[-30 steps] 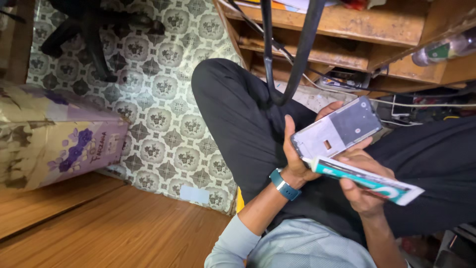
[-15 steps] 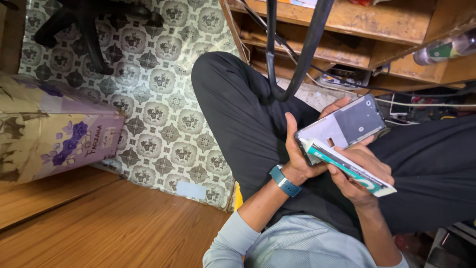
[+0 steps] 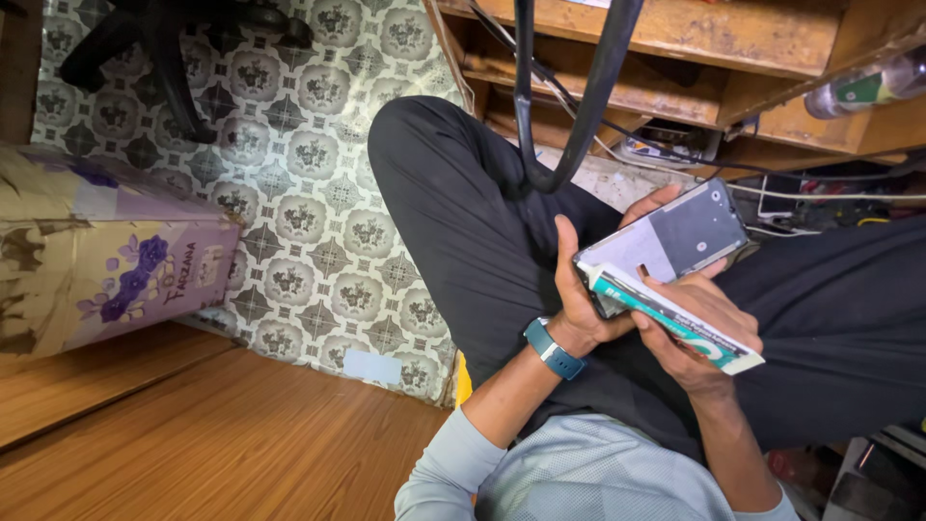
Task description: The person sits cross-legged on the floor and works on a disassembled smartphone. They use a small tool to manipulate components on the back of the phone, then apply a substance from a tube along the edges of the device.
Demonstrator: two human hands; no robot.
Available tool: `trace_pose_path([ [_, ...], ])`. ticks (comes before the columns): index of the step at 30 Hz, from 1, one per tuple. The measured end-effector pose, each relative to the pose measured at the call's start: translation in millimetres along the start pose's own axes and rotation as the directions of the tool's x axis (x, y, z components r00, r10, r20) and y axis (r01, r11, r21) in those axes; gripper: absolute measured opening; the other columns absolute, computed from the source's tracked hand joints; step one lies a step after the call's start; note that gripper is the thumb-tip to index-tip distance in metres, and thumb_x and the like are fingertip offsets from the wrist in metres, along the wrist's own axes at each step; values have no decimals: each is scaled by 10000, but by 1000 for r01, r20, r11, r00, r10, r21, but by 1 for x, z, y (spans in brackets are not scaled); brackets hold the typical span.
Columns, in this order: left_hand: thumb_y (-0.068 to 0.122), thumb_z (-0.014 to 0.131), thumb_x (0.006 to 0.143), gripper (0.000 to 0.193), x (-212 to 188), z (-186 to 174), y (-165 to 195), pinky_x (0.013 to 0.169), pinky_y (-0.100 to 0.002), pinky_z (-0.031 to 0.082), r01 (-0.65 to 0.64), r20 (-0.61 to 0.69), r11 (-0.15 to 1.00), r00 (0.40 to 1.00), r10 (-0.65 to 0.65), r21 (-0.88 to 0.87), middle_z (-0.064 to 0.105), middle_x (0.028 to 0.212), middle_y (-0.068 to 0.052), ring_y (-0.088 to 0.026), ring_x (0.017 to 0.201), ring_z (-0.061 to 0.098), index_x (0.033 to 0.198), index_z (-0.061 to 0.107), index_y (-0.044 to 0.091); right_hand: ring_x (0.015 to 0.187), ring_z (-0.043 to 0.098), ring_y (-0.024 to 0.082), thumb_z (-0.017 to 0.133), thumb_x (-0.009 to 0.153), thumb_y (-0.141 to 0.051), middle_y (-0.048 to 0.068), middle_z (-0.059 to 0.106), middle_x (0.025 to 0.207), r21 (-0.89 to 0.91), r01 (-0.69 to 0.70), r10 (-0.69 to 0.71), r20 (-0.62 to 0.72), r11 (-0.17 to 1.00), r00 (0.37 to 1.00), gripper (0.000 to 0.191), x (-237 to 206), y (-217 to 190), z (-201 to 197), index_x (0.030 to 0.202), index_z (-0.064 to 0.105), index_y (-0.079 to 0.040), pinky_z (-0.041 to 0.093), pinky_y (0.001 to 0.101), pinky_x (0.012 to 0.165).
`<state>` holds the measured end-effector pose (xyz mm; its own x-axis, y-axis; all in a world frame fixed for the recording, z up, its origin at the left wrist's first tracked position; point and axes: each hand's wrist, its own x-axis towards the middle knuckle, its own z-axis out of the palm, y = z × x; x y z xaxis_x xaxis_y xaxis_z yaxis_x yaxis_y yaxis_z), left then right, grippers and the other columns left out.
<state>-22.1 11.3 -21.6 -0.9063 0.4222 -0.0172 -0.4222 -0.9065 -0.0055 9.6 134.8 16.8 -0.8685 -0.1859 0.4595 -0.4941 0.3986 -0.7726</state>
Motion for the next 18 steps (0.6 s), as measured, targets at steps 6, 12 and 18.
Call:
trace_pose_path([
  [6, 961, 289, 858, 1219, -1, -1, -1, 1254, -678, 192, -3, -2, 1000, 1000, 3, -1, 269, 1668, -200, -405, 1517, 293, 1664, 208, 51, 845, 736, 245, 793, 893, -24, 153, 745, 995, -18, 18, -18, -12, 1000, 1000, 237, 1, -1, 1, 1083, 704, 87, 573, 309, 776],
  [12, 965, 285, 866, 1224, -1, -2, -2, 1257, -674, 200, -16, -8, 1000, 1000, 16, -8, 289, 1664, -209, -397, 1513, 314, 1668, 214, 44, 843, 732, 240, 798, 884, -25, 156, 744, 979, -55, -17, 16, -14, 998, 1000, 236, -1, -2, 0, 1069, 706, 88, 567, 303, 758],
  [18, 962, 283, 866, 1202, -1, -2, -2, 1244, -648, 222, -28, -40, 1000, 999, 27, -14, 288, 1660, -204, -403, 1501, 315, 1660, 232, 61, 805, 719, 235, 801, 897, -43, 144, 734, 955, -47, -13, 11, -36, 999, 999, 236, -2, 0, 1, 1075, 707, 80, 564, 308, 773],
])
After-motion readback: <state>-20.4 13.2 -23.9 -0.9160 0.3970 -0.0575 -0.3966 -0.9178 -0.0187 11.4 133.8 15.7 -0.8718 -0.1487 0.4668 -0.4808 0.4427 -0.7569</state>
